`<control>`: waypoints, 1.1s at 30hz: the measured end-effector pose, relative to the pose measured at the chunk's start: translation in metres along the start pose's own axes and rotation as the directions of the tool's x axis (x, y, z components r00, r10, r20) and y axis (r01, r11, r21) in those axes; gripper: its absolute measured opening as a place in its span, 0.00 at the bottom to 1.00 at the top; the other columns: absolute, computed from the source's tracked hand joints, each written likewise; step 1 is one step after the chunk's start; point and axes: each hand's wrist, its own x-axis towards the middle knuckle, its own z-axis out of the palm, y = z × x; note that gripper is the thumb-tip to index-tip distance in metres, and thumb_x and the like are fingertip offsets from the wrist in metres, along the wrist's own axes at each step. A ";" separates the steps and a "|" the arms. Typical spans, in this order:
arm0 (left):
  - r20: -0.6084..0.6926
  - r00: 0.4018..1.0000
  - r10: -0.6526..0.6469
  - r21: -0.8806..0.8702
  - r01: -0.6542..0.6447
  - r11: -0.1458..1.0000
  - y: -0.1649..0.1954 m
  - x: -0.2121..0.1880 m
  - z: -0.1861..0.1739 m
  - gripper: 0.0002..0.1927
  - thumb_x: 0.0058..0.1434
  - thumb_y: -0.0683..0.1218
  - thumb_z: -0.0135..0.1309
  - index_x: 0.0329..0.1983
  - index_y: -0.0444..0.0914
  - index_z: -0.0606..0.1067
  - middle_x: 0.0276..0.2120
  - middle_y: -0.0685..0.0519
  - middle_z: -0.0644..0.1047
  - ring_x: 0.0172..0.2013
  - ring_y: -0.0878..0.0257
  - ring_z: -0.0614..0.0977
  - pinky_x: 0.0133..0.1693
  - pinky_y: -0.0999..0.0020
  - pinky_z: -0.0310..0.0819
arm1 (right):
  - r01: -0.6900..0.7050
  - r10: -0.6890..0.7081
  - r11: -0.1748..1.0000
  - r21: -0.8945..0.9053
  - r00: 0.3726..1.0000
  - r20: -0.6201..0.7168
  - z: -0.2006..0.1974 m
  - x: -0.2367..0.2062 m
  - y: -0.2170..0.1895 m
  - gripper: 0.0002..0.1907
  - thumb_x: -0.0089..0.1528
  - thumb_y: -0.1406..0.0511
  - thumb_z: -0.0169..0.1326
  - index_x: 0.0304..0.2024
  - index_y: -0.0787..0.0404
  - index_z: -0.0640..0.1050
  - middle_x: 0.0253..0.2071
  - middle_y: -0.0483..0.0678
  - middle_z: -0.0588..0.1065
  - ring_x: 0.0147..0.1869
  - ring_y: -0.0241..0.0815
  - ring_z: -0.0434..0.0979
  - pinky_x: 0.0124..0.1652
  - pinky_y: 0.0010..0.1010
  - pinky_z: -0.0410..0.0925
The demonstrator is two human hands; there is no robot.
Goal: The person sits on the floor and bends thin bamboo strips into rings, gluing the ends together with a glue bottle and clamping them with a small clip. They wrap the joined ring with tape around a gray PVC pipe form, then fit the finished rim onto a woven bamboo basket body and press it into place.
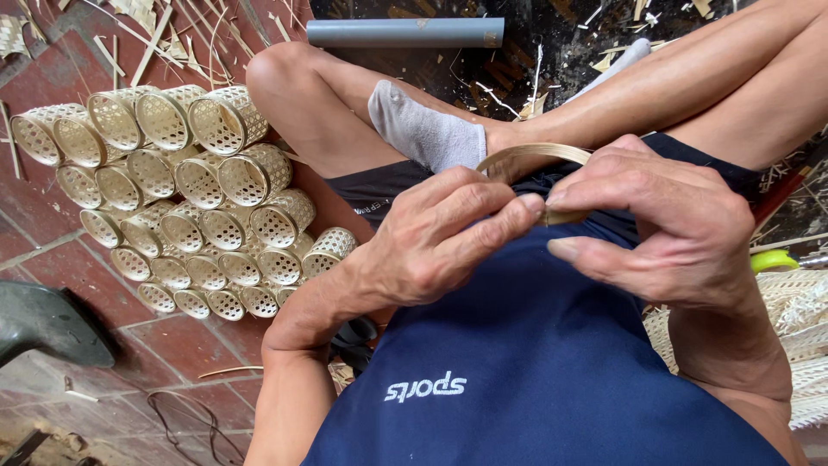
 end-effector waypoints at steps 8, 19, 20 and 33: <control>-0.063 0.998 -0.013 0.197 0.025 0.980 0.010 0.005 0.003 0.23 0.64 0.33 0.59 0.62 0.26 0.69 0.48 0.44 0.75 0.44 0.54 0.79 0.46 0.61 0.79 | -0.223 0.292 0.891 0.396 0.949 -0.123 0.012 -0.006 0.003 0.09 0.58 0.81 0.61 0.40 0.70 0.78 0.35 0.53 0.78 0.40 0.39 0.77 0.42 0.24 0.71; 0.500 0.780 -0.375 -0.574 0.623 0.531 -0.026 0.005 -0.027 0.10 0.71 0.47 0.58 0.49 0.35 0.80 0.33 0.56 0.82 0.36 0.70 0.83 0.38 0.73 0.79 | -0.262 0.219 0.902 0.343 0.963 0.159 -0.010 0.011 0.017 0.09 0.55 0.78 0.63 0.35 0.68 0.76 0.33 0.53 0.78 0.35 0.40 0.79 0.37 0.27 0.71; 0.490 0.787 -0.374 -0.573 0.614 0.542 -0.024 0.004 -0.025 0.10 0.71 0.47 0.58 0.47 0.35 0.81 0.32 0.57 0.82 0.35 0.72 0.83 0.37 0.73 0.78 | -0.248 0.198 0.915 0.319 0.964 0.179 -0.011 0.014 0.018 0.09 0.55 0.77 0.63 0.35 0.69 0.76 0.33 0.53 0.78 0.36 0.41 0.79 0.37 0.27 0.70; -0.277 0.949 -0.151 0.087 0.182 0.980 0.010 0.014 0.010 0.10 0.67 0.39 0.64 0.47 0.35 0.75 0.35 0.53 0.74 0.36 0.57 0.77 0.34 0.63 0.68 | -0.151 0.308 0.734 0.662 0.943 -0.126 0.036 -0.013 0.032 0.14 0.63 0.66 0.66 0.40 0.72 0.78 0.33 0.51 0.74 0.30 0.35 0.68 0.31 0.22 0.62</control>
